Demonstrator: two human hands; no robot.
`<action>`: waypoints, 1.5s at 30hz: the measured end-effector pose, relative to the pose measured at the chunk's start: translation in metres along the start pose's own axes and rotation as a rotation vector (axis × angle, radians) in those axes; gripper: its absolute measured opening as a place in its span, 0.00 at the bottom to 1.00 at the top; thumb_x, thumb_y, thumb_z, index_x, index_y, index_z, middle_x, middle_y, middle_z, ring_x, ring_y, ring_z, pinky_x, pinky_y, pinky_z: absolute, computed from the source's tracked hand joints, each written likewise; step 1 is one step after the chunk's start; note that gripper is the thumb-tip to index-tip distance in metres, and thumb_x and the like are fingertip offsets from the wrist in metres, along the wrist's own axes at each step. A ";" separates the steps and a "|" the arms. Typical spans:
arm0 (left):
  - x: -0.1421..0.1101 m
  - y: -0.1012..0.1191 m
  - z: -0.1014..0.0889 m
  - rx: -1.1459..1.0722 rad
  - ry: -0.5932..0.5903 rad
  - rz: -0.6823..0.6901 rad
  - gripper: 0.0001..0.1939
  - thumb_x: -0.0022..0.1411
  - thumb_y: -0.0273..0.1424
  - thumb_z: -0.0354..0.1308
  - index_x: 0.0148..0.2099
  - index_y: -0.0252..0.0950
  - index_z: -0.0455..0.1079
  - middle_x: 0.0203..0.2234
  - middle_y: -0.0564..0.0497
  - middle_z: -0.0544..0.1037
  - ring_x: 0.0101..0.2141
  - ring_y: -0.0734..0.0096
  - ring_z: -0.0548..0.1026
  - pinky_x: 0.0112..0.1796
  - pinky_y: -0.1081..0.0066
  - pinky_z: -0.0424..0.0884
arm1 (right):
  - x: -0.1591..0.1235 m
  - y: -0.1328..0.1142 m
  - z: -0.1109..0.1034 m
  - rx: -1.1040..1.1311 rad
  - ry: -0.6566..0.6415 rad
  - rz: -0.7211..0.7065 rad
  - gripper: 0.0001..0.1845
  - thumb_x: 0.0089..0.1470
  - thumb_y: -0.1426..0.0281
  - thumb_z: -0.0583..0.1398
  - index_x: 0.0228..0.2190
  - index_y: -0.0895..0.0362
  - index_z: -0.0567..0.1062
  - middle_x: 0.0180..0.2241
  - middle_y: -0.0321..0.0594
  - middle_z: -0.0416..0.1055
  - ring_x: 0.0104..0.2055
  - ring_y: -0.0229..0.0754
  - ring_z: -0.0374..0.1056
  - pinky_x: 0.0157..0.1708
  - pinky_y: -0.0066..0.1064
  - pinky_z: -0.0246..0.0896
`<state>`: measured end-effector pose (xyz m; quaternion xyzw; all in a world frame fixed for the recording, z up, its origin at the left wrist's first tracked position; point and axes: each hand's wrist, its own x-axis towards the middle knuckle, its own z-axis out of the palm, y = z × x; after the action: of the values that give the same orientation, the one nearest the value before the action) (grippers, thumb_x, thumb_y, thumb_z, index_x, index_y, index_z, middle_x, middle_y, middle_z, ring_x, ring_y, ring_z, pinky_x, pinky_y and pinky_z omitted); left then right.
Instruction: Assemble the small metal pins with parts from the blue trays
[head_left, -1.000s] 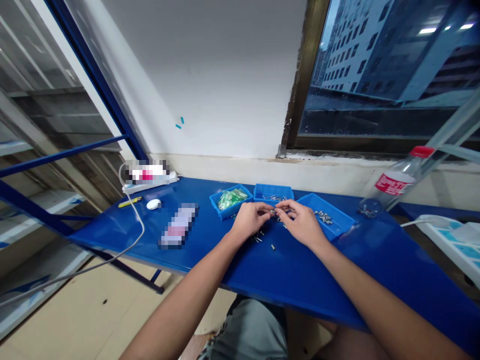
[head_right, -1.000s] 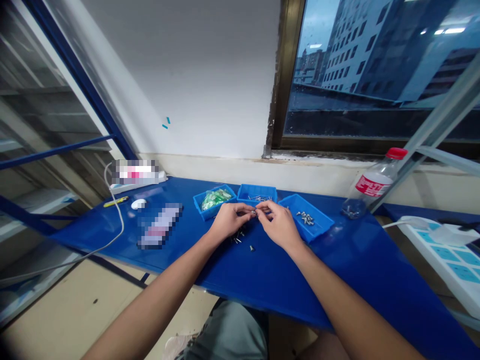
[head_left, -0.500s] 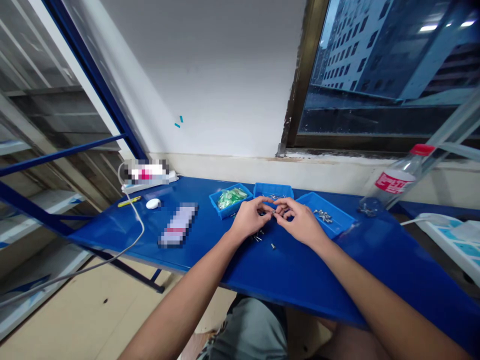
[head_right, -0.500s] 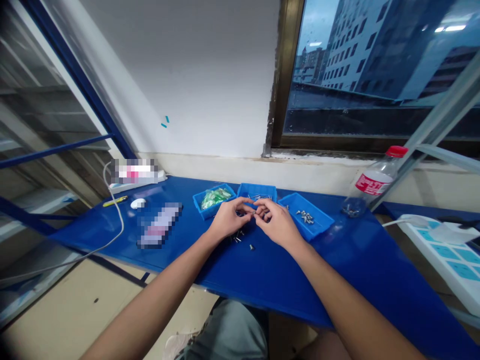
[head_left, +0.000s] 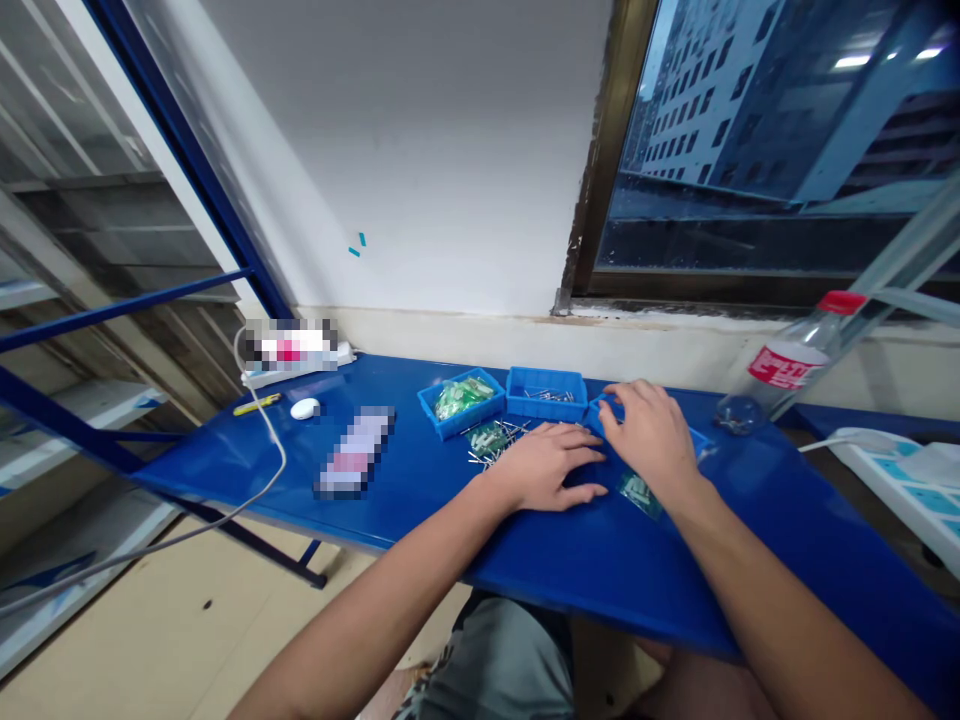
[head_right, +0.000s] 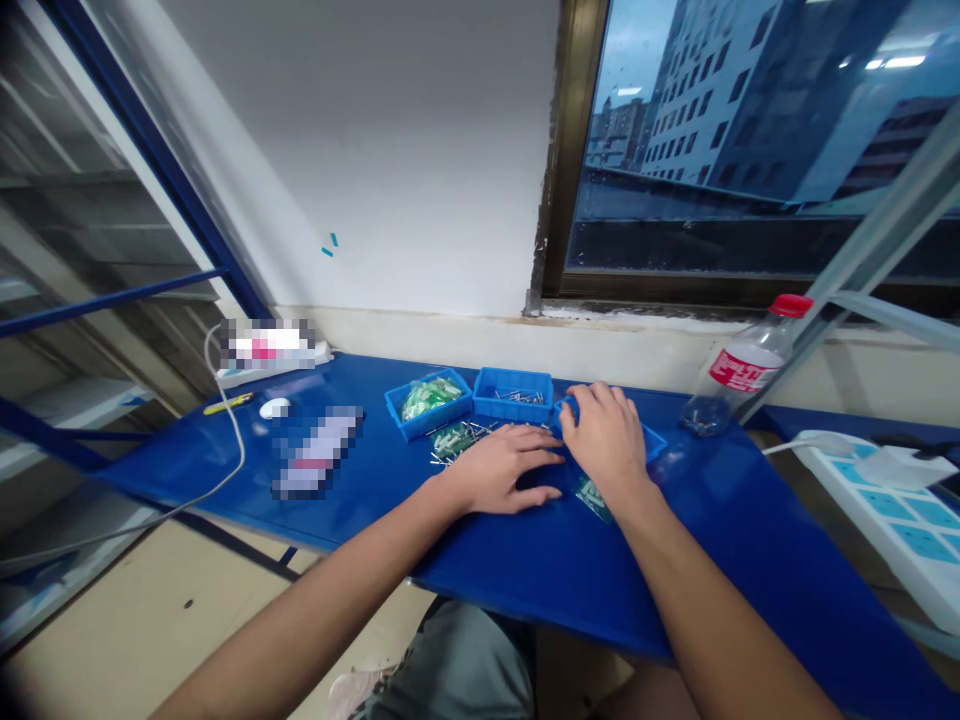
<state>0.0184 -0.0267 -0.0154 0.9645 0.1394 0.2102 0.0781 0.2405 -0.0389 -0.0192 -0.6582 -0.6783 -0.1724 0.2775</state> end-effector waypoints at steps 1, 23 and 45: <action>0.002 0.002 0.003 0.025 -0.017 0.001 0.27 0.72 0.47 0.57 0.65 0.37 0.72 0.63 0.40 0.74 0.63 0.50 0.71 0.64 0.54 0.64 | 0.000 -0.002 0.000 0.003 -0.002 -0.003 0.14 0.65 0.66 0.57 0.48 0.56 0.78 0.45 0.51 0.77 0.48 0.57 0.70 0.49 0.46 0.61; 0.011 -0.005 0.007 0.133 -0.108 0.000 0.18 0.72 0.36 0.56 0.59 0.39 0.77 0.56 0.42 0.80 0.57 0.56 0.76 0.59 0.58 0.68 | 0.002 -0.008 0.005 0.132 -0.043 0.074 0.17 0.65 0.59 0.57 0.50 0.54 0.75 0.42 0.46 0.78 0.44 0.53 0.72 0.44 0.42 0.58; -0.007 -0.008 -0.009 0.054 -0.083 0.058 0.12 0.72 0.32 0.55 0.51 0.39 0.77 0.48 0.44 0.84 0.51 0.59 0.79 0.60 0.60 0.65 | 0.002 -0.010 0.001 0.190 -0.009 0.108 0.21 0.68 0.53 0.54 0.48 0.55 0.76 0.40 0.45 0.79 0.41 0.52 0.72 0.44 0.42 0.59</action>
<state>0.0061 -0.0209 -0.0113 0.9778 0.1138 0.1683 0.0517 0.2303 -0.0375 -0.0169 -0.6652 -0.6564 -0.0893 0.3445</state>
